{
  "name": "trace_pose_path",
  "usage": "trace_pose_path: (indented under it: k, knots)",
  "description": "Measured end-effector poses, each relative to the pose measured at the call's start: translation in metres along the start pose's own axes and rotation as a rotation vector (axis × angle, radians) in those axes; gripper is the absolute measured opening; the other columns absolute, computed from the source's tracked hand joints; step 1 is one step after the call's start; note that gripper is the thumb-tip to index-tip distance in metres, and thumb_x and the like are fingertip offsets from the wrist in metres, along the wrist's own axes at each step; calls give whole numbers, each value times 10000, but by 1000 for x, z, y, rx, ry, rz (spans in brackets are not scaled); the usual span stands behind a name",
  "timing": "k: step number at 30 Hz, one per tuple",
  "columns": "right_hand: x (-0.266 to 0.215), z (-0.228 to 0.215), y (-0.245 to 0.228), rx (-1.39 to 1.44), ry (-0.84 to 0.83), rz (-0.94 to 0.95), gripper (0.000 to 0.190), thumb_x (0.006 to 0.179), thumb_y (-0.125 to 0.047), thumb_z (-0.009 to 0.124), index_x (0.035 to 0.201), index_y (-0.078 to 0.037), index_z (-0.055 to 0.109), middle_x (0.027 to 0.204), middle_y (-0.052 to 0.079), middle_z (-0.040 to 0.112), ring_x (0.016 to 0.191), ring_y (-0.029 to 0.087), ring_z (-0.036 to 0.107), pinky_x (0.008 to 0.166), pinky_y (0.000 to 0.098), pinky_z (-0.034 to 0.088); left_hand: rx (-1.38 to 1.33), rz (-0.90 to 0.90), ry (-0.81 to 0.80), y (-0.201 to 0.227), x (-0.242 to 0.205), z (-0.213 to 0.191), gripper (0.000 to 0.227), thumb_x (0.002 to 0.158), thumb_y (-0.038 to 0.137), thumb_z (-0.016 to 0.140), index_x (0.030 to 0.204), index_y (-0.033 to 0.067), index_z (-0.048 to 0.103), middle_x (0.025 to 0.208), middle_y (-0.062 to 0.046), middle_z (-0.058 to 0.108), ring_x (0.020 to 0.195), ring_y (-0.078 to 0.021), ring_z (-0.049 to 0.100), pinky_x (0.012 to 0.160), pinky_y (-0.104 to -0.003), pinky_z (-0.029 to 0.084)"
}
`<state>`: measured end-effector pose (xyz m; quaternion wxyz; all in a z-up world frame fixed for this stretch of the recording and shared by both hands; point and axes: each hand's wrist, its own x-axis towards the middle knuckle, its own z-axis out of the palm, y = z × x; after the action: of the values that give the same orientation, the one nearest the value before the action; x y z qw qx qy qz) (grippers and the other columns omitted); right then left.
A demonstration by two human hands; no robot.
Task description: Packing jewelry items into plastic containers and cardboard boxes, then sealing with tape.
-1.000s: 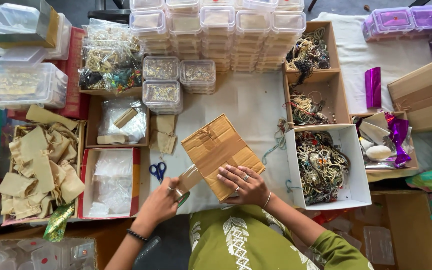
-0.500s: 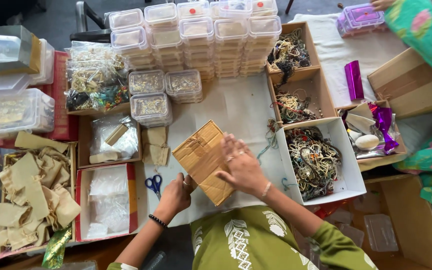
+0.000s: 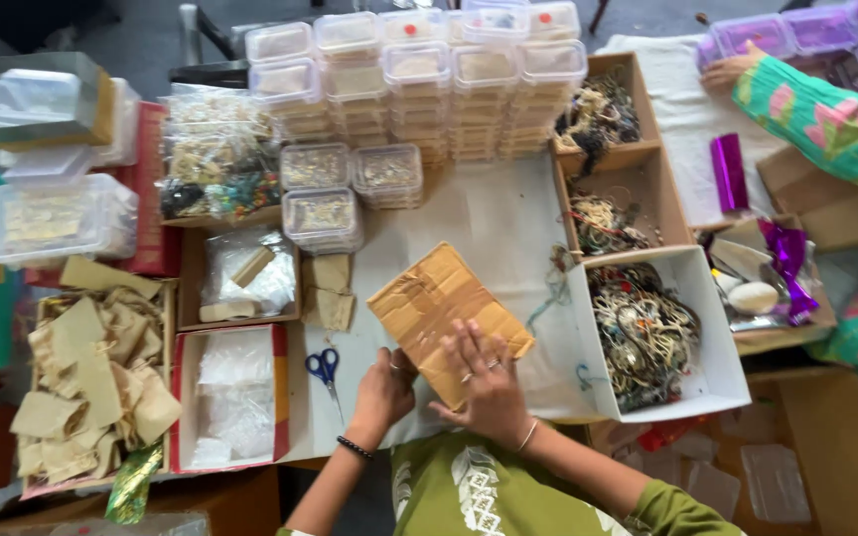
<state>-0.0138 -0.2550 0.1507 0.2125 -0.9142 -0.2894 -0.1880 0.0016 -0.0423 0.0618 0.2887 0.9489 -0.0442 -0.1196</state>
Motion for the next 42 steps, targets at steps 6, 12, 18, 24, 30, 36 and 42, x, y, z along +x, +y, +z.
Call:
trace_pose_path:
  k: [6,12,18,24,30,36,42]
  knots:
    - [56,-2,82,118,-126,-362,742,800,-462,757,1446,-139,587,1564,71,490,1455,236,448,1177,446,285,-97,24,108,9,20,26,340,882,178,645,1150,17,512,1022,-274,579,800,-506,621,663,-594,515]
    - [87,-27,155,99,-346,-587,788,703,-332,701,1465,-194,553,1579,30,451,1472,236,391,1212,462,263,-291,54,314,79,37,74,430,881,265,679,1196,10,535,1128,-263,591,860,-471,631,670,-557,529]
    - [54,-21,123,181,-326,-593,664,842,-204,586,1504,-169,539,1627,63,433,1526,248,386,1258,448,315,-466,130,276,64,21,99,510,831,296,771,1179,-9,557,1210,-236,557,1046,-432,605,861,-508,514]
    - [79,9,76,797,-532,-677,547,964,-196,556,1502,-105,521,1631,150,422,1535,379,383,1239,514,369,-688,310,83,-3,3,129,488,935,170,669,1367,-27,555,1423,-257,533,1338,-407,518,1091,-460,421]
    - [89,53,83,816,-642,-782,540,997,-242,596,1515,-118,512,1655,159,380,1557,404,335,1239,511,377,-773,156,-2,-10,13,134,377,932,85,574,1297,-9,582,1290,-219,648,1252,-343,617,1011,-428,497]
    - [70,89,96,649,-650,-882,527,998,-304,569,1494,-128,531,1644,151,387,1550,359,342,1234,519,341,-796,138,0,-31,22,166,318,907,39,533,1203,2,644,1183,-173,712,1137,-301,689,927,-408,547]
    - [55,110,99,595,-689,-829,521,1027,-391,511,1481,-135,537,1638,155,388,1546,347,331,1228,499,314,-781,107,10,-57,31,200,304,942,95,557,1224,23,643,1190,-159,703,1133,-285,680,920,-400,547]
